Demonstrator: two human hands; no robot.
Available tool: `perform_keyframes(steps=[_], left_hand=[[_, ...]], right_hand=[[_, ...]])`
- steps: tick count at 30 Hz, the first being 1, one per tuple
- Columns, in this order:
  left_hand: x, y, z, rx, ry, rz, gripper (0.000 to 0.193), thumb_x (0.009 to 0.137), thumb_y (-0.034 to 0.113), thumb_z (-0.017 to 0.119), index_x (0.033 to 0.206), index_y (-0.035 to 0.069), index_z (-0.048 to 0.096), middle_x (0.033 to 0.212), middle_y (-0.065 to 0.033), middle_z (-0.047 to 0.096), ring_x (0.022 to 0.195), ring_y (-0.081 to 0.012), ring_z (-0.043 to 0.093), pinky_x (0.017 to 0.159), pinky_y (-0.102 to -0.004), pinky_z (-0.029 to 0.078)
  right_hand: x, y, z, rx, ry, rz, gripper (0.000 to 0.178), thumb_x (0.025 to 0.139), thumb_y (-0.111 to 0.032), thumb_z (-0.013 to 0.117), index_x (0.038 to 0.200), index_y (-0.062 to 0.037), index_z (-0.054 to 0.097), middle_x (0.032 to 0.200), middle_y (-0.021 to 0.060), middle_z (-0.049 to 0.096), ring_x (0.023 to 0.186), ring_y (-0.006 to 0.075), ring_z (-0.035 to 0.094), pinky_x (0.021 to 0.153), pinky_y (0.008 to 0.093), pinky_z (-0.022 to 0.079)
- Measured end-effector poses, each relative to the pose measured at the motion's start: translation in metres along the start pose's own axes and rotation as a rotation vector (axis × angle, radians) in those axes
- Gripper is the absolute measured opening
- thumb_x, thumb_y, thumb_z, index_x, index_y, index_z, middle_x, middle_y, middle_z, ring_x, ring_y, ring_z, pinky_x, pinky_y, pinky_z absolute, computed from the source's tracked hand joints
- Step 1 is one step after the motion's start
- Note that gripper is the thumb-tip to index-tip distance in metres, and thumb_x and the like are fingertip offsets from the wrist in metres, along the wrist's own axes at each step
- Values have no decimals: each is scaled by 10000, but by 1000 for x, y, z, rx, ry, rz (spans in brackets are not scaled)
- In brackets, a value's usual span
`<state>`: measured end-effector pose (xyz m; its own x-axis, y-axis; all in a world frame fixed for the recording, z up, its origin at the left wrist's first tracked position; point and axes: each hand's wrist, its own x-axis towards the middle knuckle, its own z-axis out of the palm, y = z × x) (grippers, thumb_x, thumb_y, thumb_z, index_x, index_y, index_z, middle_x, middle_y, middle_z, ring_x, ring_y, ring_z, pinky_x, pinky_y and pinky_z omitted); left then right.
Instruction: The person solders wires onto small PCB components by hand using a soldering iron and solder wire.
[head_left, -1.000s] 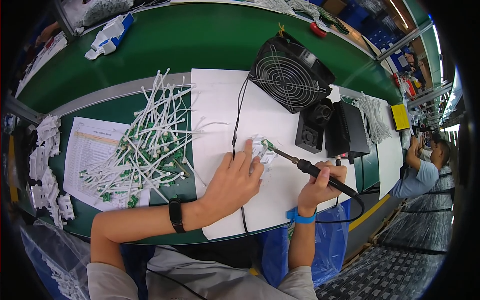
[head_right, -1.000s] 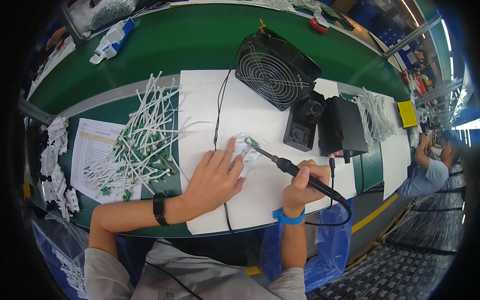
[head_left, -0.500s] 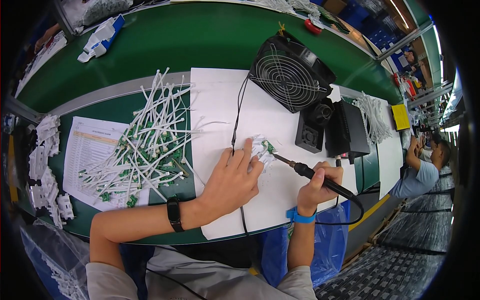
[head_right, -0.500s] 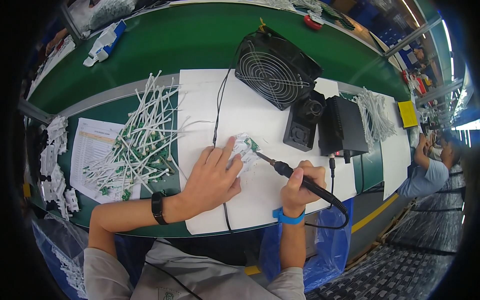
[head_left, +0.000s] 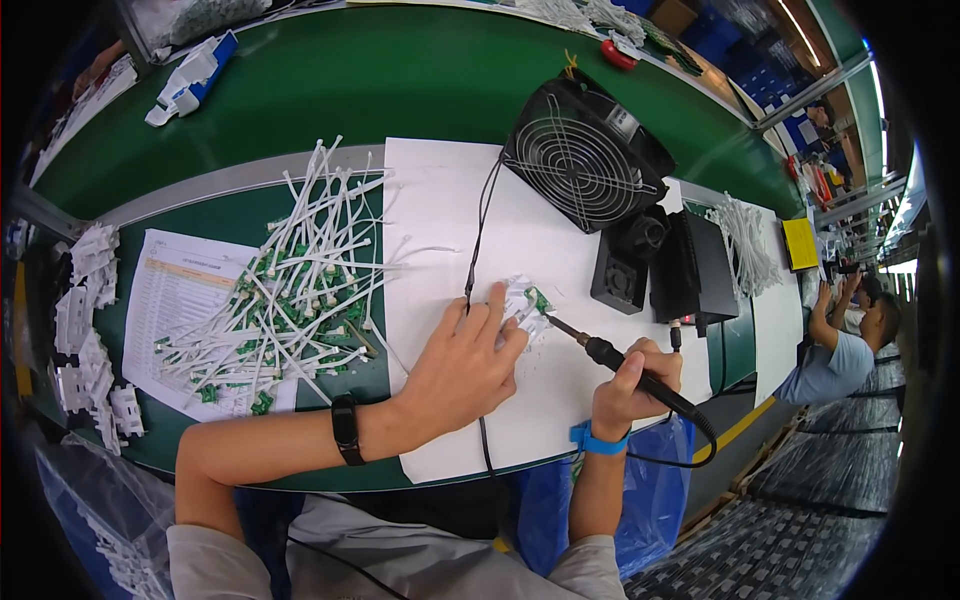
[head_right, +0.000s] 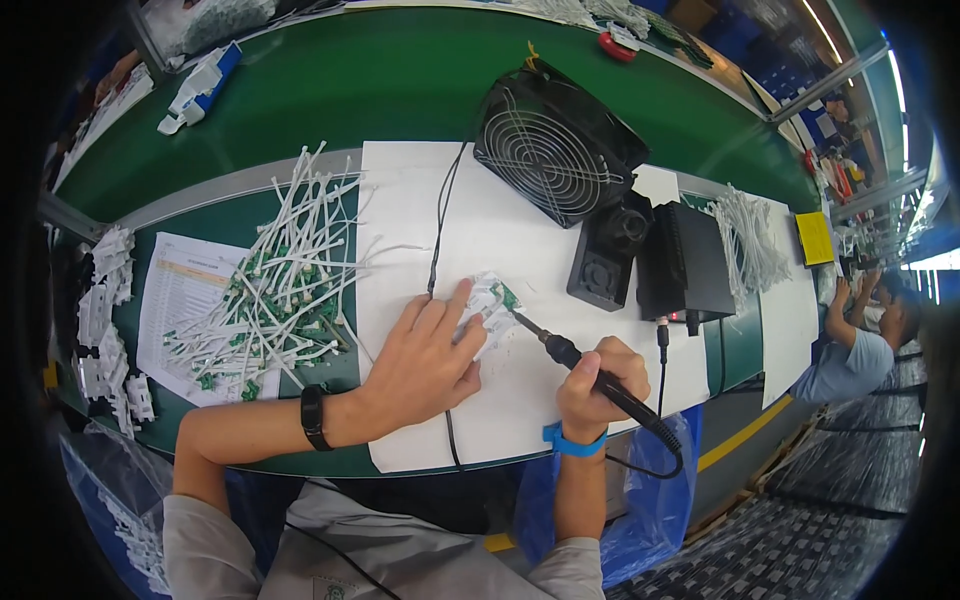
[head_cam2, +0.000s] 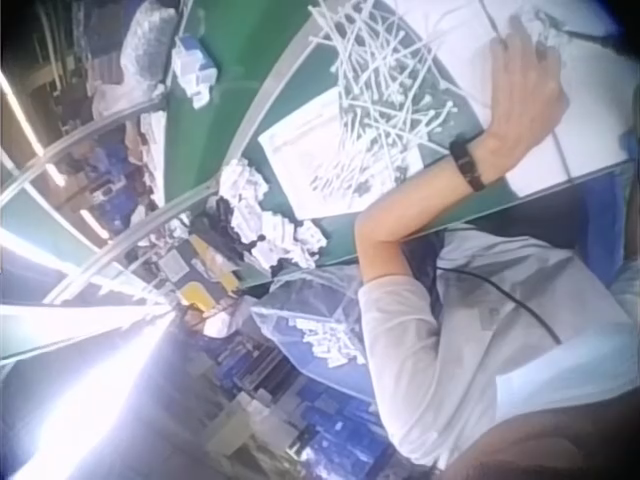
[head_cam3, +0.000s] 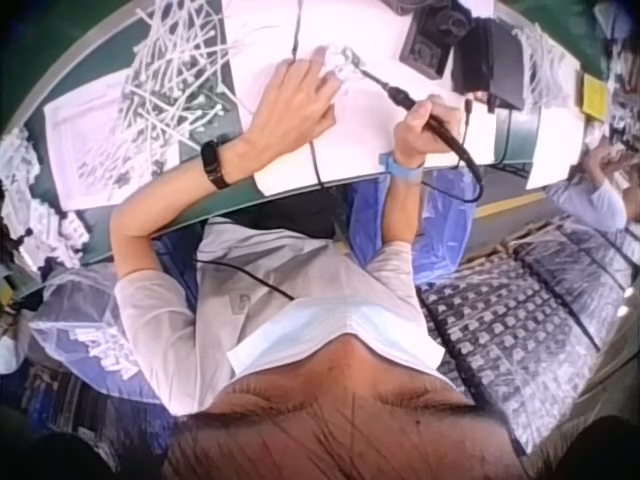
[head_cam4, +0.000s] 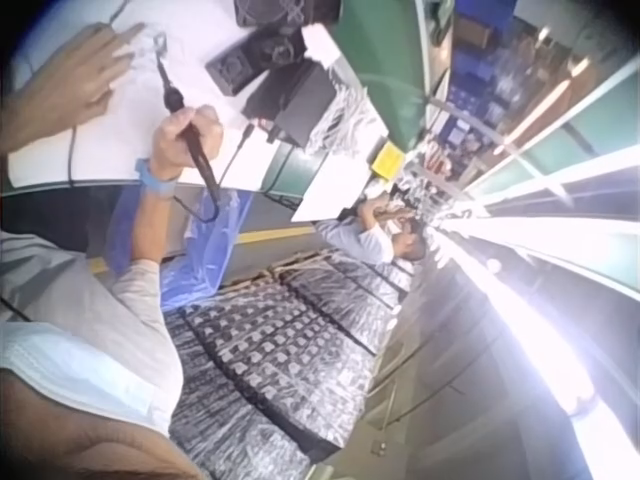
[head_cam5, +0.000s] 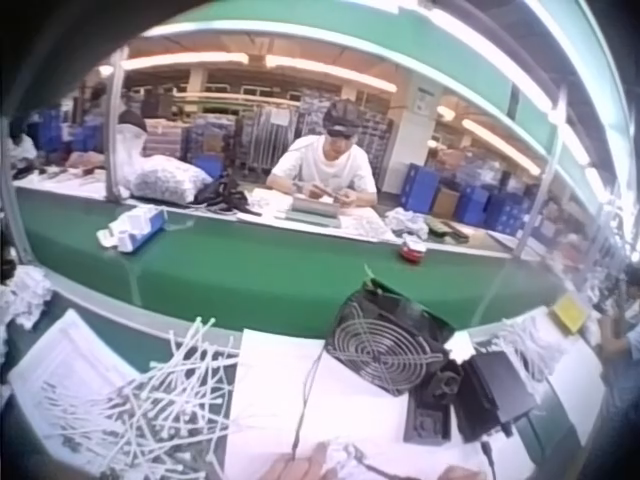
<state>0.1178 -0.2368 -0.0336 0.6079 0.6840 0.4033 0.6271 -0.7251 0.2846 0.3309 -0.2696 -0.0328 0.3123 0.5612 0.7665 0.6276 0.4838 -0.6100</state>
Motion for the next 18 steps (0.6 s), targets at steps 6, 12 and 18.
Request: perform_keyframes(steps=[6, 12, 18], left_hand=[[-2, -1, 0, -14, 0, -4, 436, 744, 175, 713, 1117, -20, 598, 1373, -339, 513, 1020, -363, 546, 1018, -496, 439], [-1, 0, -1, -10, -3, 3, 431, 751, 177, 712, 1118, -20, 601, 1379, -343, 509, 1019, -364, 545, 1029, -501, 433], [-1, 0, 1, -10, -11, -1, 424, 754, 175, 710, 1116, -17, 603, 1380, -343, 509, 1016, -359, 544, 1041, -501, 420]], right_hand=[[1, 0, 3, -55, -13, -117, 277, 924, -124, 619, 765, -40, 407, 595, 36, 403, 510, 110, 364, 502, 281, 271], [2, -1, 6, -61, 52, -119, 302, 891, -186, 666, 727, -58, 447, 513, 54, 421, 412, 158, 390, 434, 278, 278], [2, 1, 6, -68, 42, -132, 299, 895, -192, 665, 738, -60, 447, 503, 56, 414, 400, 163, 383, 424, 276, 273]])
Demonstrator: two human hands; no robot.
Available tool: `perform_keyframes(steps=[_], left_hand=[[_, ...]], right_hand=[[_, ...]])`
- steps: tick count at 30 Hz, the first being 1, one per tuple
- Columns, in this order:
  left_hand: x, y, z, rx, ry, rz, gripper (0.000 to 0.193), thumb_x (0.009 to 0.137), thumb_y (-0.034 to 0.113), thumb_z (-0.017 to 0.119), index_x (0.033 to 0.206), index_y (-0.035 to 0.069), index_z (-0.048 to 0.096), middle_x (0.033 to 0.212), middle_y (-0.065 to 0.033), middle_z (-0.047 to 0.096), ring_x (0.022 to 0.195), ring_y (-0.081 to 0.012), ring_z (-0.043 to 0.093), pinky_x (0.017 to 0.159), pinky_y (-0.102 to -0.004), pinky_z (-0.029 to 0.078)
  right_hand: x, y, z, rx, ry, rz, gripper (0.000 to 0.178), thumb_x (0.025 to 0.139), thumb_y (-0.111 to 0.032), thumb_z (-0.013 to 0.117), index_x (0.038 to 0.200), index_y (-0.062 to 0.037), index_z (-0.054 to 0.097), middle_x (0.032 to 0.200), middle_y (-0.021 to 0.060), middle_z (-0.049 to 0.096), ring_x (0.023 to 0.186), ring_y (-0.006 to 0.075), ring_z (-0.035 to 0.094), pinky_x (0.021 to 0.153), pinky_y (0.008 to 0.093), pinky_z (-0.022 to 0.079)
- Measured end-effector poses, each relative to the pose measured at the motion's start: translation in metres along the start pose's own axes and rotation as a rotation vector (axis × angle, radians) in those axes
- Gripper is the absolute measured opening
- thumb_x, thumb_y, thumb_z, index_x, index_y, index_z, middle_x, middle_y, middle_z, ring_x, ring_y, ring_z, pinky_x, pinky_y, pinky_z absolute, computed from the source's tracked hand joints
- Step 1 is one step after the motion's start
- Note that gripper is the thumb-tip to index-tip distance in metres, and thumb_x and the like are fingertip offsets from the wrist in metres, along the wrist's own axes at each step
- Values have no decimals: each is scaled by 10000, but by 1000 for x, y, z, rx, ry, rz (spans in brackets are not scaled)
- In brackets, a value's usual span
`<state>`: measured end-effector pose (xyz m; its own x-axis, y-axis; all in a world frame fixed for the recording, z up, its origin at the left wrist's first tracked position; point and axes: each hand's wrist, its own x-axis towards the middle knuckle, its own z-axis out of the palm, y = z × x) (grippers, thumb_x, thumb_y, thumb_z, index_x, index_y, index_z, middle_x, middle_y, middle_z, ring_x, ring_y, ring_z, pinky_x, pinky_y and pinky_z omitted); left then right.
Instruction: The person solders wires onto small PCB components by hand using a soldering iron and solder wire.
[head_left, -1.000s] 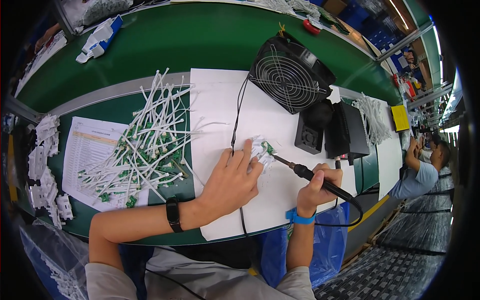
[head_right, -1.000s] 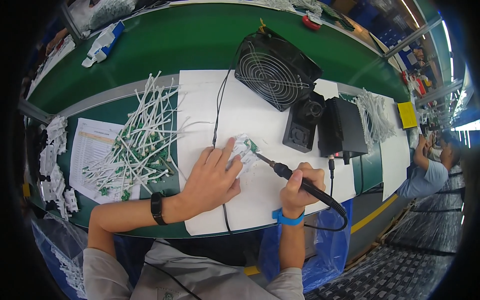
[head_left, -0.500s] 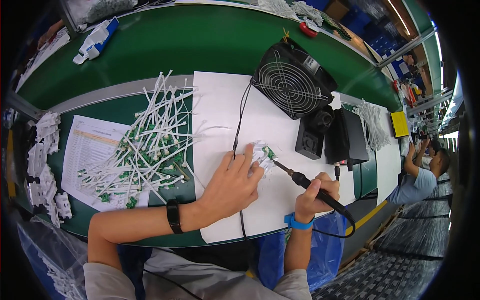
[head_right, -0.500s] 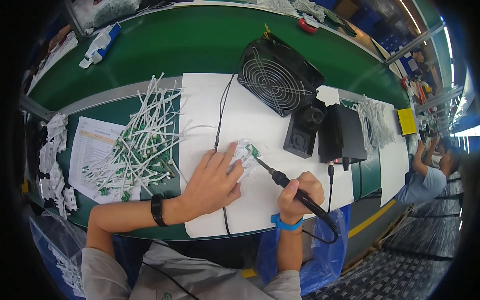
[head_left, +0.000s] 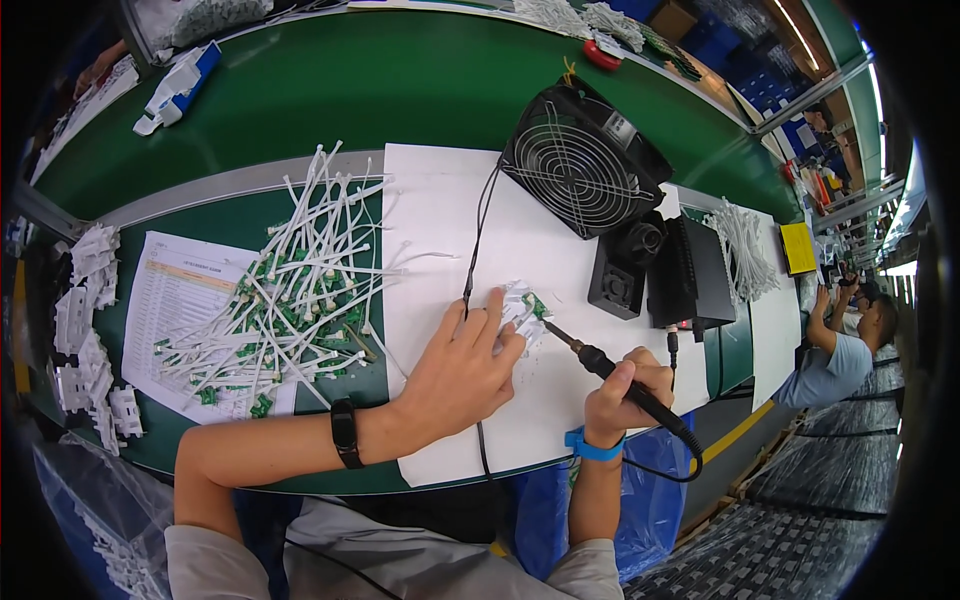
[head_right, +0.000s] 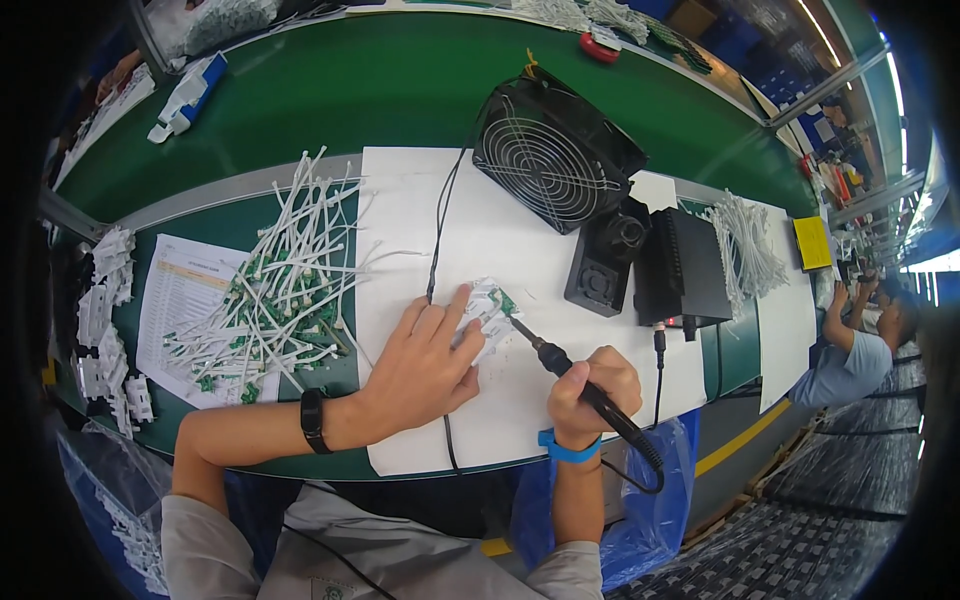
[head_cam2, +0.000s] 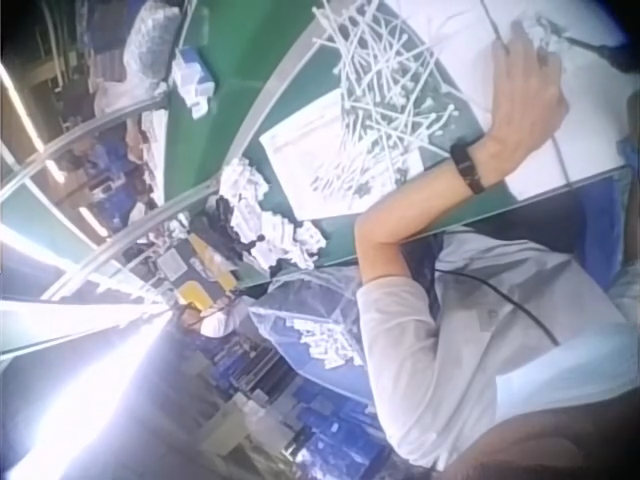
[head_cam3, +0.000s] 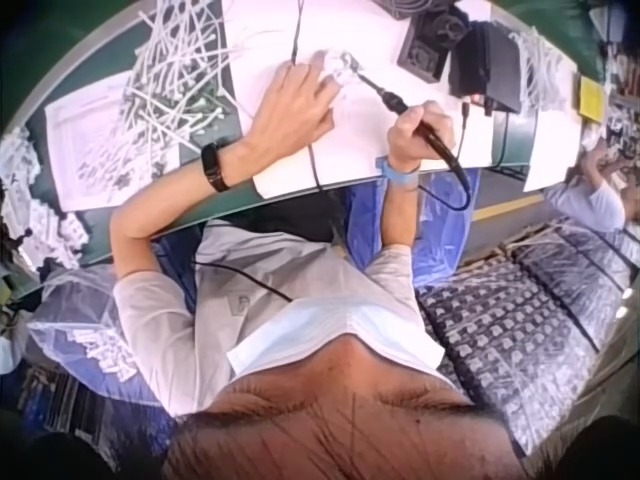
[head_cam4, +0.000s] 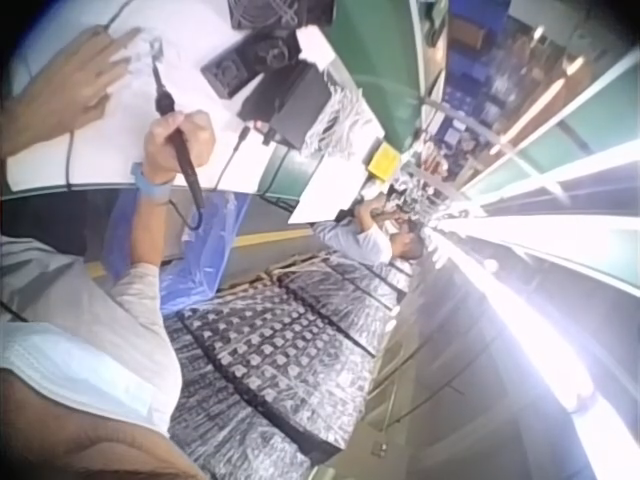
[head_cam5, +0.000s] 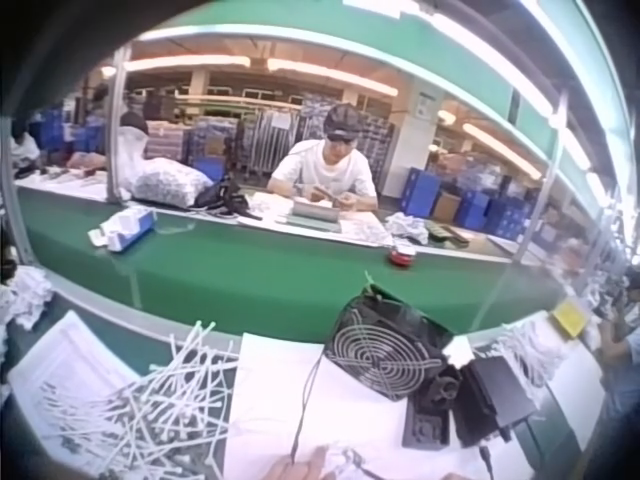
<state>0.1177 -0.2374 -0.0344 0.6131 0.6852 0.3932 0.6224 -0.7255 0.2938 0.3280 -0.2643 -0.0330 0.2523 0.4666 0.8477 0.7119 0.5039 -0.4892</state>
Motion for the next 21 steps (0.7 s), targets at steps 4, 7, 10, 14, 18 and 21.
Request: perform_keyframes(steps=[4, 7, 10, 14, 18, 21], left_hand=[[0, 0, -2, 8, -3, -7, 420, 758, 181, 710, 1114, -15, 604, 1381, -340, 510, 1010, -350, 543, 1054, -510, 403], [0, 1, -2, 18, -1, -9, 421, 760, 190, 711, 1114, -13, 606, 1382, -334, 513, 1007, -339, 545, 1063, -521, 388], [0, 1, -3, 29, -3, -5, 420, 762, 198, 709, 1113, -11, 608, 1376, -327, 524, 1001, -329, 550, 1084, -536, 368], [0, 2, -4, 46, 1, -3, 407, 764, 201, 702, 1099, -11, 612, 1351, -321, 545, 987, -323, 558, 1149, -573, 310], [1, 1, -5, 51, -5, -1, 402, 760, 201, 698, 1089, -15, 613, 1338, -321, 552, 982, -322, 562, 1182, -600, 261], [1, 1, -7, 39, -19, -2, 404, 757, 201, 699, 1085, -17, 611, 1333, -320, 553, 980, -325, 564, 1186, -612, 248]], right_hand=[[1, -2, 0, 21, -17, 5, 293, 891, -183, 665, 738, -60, 447, 504, 56, 416, 401, 163, 382, 424, 275, 277], [0, -1, 0, 18, -20, -3, 282, 885, -172, 667, 742, -59, 451, 506, 56, 417, 402, 163, 386, 423, 275, 281], [0, 0, 1, 44, 35, -2, 271, 881, -166, 669, 748, -58, 458, 506, 54, 415, 404, 164, 391, 422, 276, 287], [1, -3, 0, 7, -38, -17, 244, 878, -148, 657, 758, -58, 464, 510, 60, 428, 401, 177, 398, 420, 285, 297], [-1, -4, -3, -36, -79, -46, 220, 868, -118, 646, 764, -59, 461, 515, 72, 440, 402, 195, 405, 419, 295, 304], [0, -7, -3, -39, -89, -37, 220, 861, -105, 648, 762, -62, 455, 515, 73, 439, 405, 201, 409, 419, 299, 305]])
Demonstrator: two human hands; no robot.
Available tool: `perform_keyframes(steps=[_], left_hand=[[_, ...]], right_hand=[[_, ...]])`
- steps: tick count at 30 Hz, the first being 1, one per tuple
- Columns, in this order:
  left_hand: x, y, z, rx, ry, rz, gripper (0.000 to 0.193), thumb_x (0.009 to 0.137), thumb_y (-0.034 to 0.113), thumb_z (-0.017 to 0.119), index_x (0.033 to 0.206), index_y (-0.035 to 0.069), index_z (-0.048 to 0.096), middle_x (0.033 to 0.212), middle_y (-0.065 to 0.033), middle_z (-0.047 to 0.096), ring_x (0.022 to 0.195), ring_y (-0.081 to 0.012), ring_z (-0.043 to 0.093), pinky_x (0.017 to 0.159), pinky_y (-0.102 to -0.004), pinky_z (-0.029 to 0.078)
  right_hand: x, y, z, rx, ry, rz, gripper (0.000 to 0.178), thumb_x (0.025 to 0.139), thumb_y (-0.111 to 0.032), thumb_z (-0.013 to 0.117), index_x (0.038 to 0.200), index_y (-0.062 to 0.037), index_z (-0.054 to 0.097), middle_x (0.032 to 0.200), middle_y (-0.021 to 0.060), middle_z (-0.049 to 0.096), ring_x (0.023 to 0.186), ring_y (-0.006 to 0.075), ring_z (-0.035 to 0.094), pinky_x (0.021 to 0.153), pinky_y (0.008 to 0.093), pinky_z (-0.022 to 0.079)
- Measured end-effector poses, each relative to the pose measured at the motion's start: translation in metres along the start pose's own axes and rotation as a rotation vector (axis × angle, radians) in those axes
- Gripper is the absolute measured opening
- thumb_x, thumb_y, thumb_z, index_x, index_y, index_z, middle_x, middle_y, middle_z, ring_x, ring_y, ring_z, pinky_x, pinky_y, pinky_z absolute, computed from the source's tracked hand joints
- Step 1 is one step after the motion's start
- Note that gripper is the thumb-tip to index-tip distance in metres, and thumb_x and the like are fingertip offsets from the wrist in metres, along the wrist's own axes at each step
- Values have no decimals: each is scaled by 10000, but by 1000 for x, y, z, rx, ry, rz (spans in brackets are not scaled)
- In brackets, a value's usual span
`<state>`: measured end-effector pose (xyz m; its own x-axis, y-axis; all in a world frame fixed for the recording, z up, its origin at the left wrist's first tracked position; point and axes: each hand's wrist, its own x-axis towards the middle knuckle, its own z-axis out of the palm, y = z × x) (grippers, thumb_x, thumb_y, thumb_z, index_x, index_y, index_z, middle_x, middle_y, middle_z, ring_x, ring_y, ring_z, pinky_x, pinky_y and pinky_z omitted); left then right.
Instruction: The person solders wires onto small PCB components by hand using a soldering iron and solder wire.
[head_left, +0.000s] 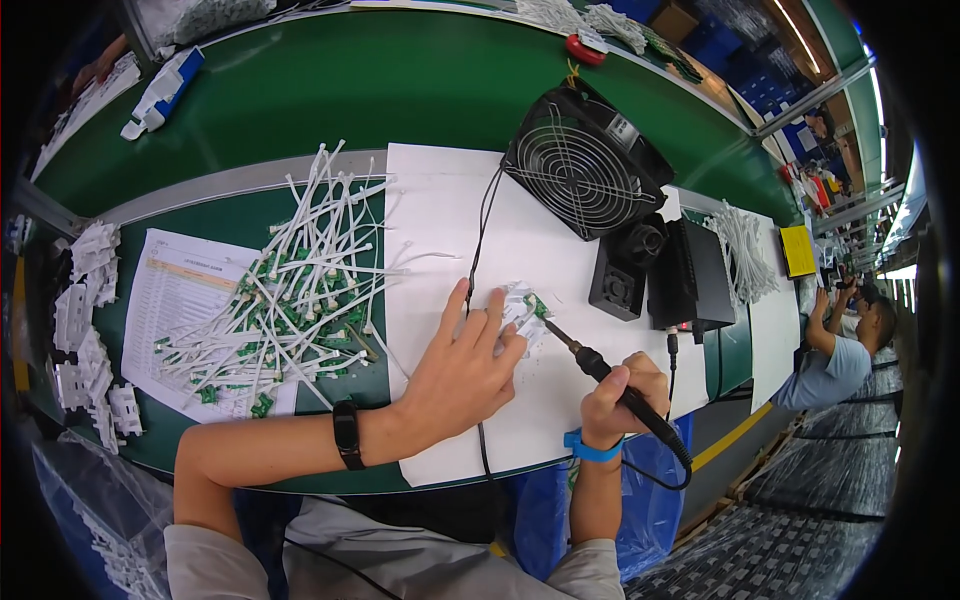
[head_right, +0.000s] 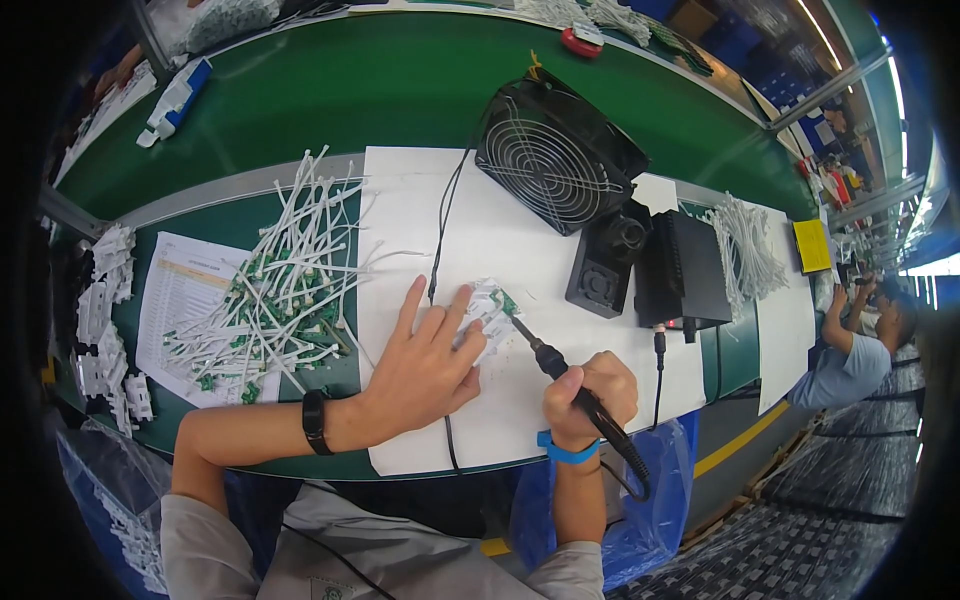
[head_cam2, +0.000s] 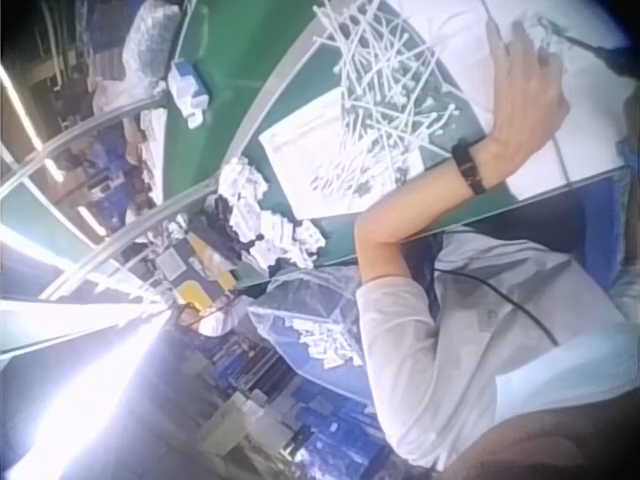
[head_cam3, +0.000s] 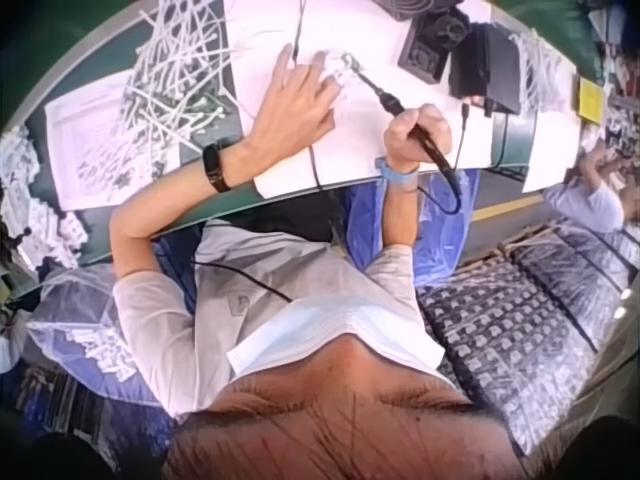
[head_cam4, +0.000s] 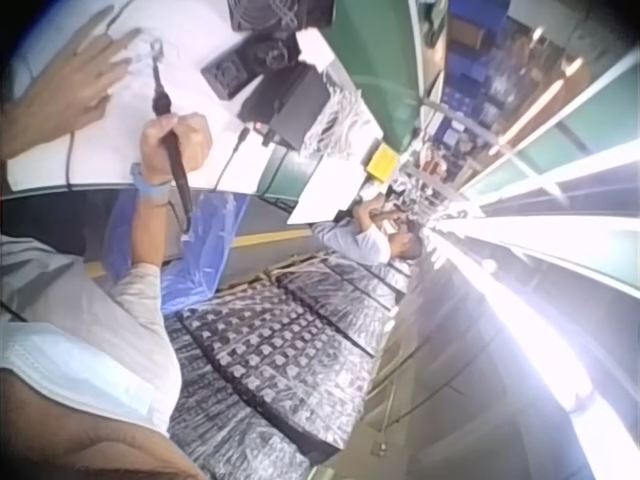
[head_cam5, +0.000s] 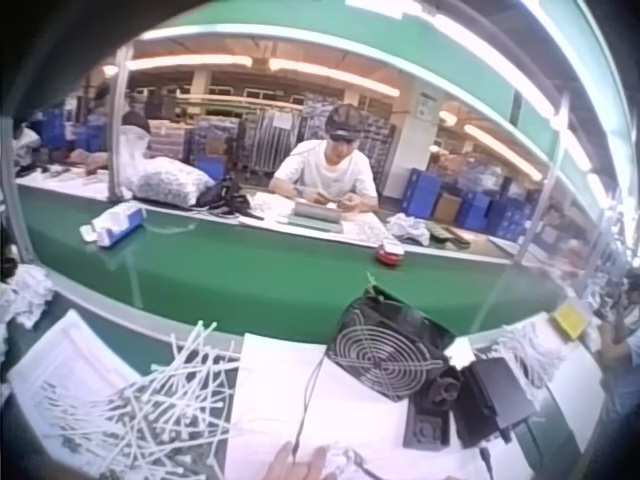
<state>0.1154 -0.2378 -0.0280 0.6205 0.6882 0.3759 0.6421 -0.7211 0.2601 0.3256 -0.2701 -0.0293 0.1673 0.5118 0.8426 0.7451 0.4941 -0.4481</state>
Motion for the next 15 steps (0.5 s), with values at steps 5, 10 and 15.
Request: perform_keyframes(steps=[5, 10, 15], left_hand=[[0, -1, 0, 1, -7, 3, 403, 758, 199, 699, 1086, -16, 608, 1336, -326, 546, 985, -332, 561, 1190, -617, 235], [-1, 1, 0, 13, -1, 6, 402, 776, 204, 697, 1097, -22, 608, 1344, -339, 534, 1003, -341, 558, 1191, -615, 235], [-4, 1, 5, 82, 10, 20, 415, 804, 219, 700, 1124, -28, 609, 1349, -351, 524, 1020, -348, 556, 1192, -611, 233]], right_hand=[[1, 0, 1, 2, 16, -20, 225, 856, -101, 647, 753, -62, 451, 514, 69, 439, 402, 203, 406, 419, 301, 301], [1, -1, -1, 12, 16, -23, 228, 860, -98, 642, 748, -55, 448, 530, 65, 445, 415, 192, 418, 429, 295, 303], [3, -6, 0, 69, 147, 14, 203, 918, -84, 556, 798, -20, 405, 607, 63, 416, 542, 143, 401, 549, 291, 340]])
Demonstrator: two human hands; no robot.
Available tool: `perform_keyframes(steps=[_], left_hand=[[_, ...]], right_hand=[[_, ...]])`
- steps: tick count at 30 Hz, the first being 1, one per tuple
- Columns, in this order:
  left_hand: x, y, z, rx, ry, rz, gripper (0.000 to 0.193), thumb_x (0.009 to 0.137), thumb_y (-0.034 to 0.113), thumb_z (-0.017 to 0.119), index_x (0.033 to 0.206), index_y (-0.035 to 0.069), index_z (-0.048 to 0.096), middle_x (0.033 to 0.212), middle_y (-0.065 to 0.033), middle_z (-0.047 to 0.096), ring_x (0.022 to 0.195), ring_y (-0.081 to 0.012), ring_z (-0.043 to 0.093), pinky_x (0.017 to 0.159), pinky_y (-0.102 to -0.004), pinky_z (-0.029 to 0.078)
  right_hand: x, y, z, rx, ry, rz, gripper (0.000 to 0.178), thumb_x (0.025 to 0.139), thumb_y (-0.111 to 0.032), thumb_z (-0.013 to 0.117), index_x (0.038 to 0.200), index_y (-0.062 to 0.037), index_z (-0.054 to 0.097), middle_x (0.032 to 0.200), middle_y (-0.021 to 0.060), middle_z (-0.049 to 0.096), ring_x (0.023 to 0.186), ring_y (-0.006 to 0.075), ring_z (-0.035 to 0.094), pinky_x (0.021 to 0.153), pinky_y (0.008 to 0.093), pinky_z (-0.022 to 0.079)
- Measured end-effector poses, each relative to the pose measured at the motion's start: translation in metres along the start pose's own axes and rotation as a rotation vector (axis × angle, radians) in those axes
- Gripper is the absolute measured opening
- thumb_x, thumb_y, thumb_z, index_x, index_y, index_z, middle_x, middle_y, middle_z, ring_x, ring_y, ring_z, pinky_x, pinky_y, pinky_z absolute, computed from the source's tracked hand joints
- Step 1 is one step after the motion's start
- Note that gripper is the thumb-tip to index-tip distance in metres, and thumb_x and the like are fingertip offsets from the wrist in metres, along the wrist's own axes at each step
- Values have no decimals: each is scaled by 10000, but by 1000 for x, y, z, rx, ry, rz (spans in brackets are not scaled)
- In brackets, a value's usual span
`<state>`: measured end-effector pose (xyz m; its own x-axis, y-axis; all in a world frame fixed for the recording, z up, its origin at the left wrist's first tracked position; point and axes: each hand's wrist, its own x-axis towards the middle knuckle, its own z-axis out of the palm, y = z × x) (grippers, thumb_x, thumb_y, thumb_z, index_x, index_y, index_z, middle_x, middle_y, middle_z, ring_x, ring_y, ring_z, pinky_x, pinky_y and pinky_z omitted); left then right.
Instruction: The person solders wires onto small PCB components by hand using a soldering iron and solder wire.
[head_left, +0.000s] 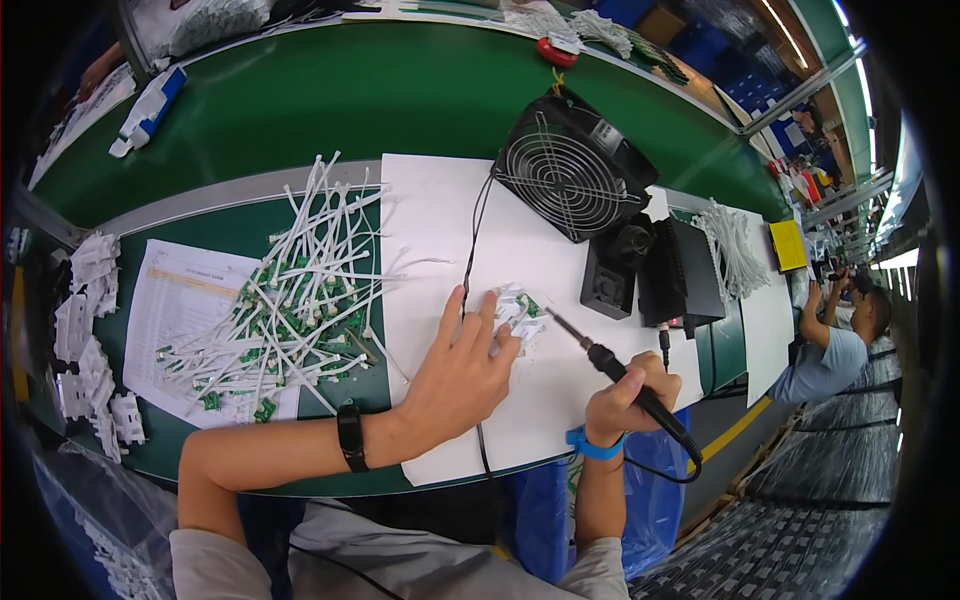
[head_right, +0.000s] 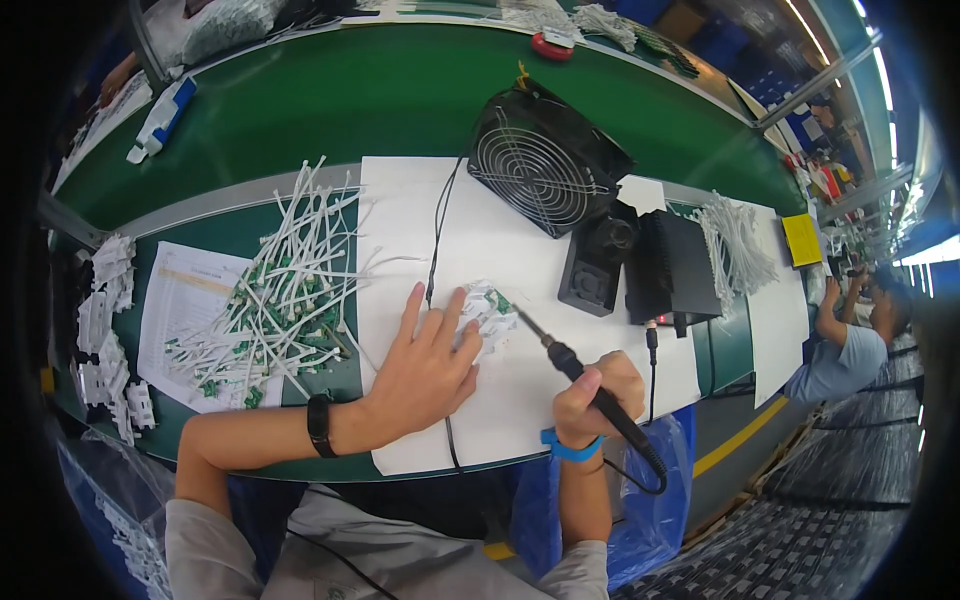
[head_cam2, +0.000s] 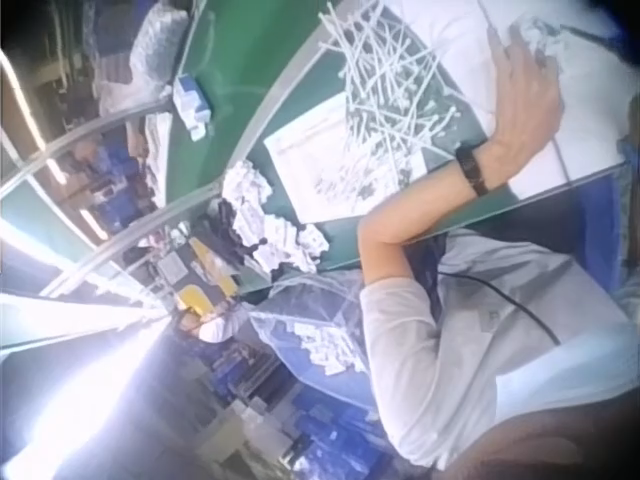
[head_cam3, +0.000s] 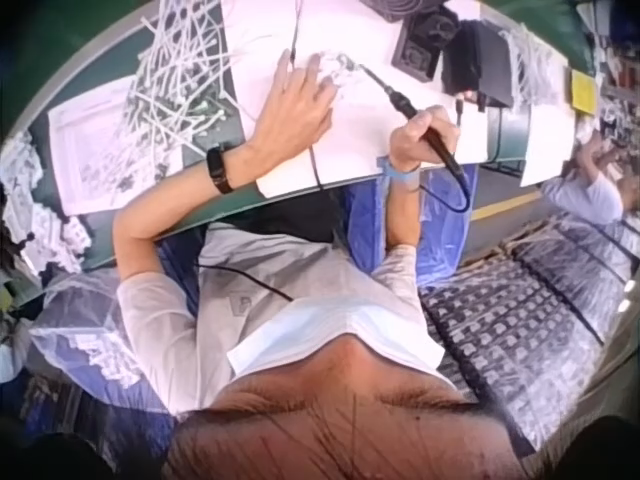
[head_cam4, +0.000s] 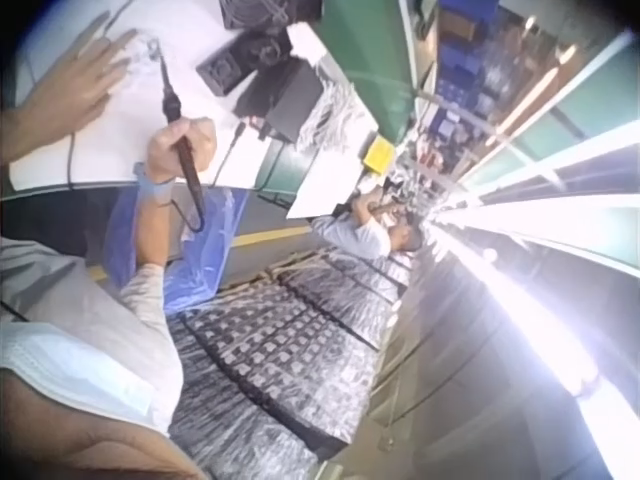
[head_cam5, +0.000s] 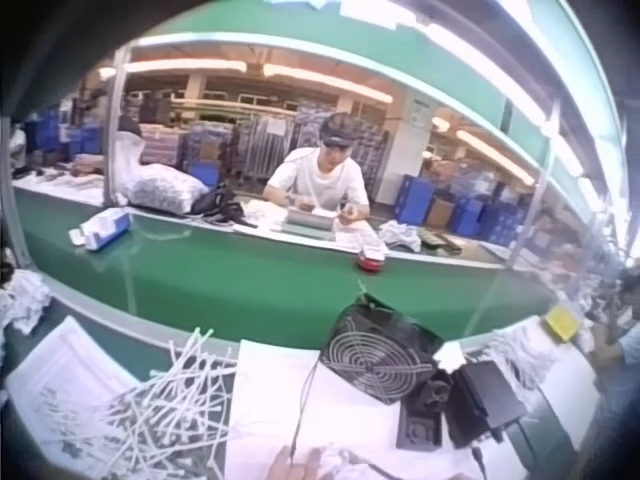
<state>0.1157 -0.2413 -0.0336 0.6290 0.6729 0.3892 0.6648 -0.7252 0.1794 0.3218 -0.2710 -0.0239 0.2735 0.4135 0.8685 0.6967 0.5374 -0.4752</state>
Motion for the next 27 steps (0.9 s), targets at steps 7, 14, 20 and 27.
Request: perform_keyframes(steps=[7, 14, 20, 27], left_hand=[[3, -1, 1, -49, 74, 33, 421, 792, 244, 729, 1102, -15, 615, 1286, -332, 558, 1035, -353, 553, 1197, -626, 217], [5, -13, -3, -152, 117, 71, 355, 744, 225, 739, 992, -6, 632, 940, -221, 590, 1018, -343, 545, 1215, -625, 181], [5, -10, -7, -282, 73, 118, 400, 747, 263, 755, 1046, 16, 654, 1149, -229, 619, 1052, -335, 558, 1216, -618, 180], [11, -9, -46, -596, 105, 124, 386, 736, 283, 762, 1053, 83, 670, 1134, -103, 670, 1022, -279, 591, 1219, -606, 187]], right_hand=[[48, 20, -19, -246, 182, 47, 193, 989, -51, 609, 838, -22, 493, 797, 32, 484, 714, 123, 460, 668, 289, 428], [76, 40, 12, -272, 1, 196, 166, 971, -98, 668, 849, -16, 591, 745, 24, 548, 676, 94, 505, 609, 252, 420], [87, 63, 12, -326, -209, 380, 176, 907, -161, 742, 982, -16, 674, 785, 51, 647, 675, 129, 598, 637, 289, 470], [85, 40, 10, -260, -226, 468, 161, 906, -137, 736, 969, -2, 674, 819, 37, 655, 624, 90, 602, 542, 235, 450]])
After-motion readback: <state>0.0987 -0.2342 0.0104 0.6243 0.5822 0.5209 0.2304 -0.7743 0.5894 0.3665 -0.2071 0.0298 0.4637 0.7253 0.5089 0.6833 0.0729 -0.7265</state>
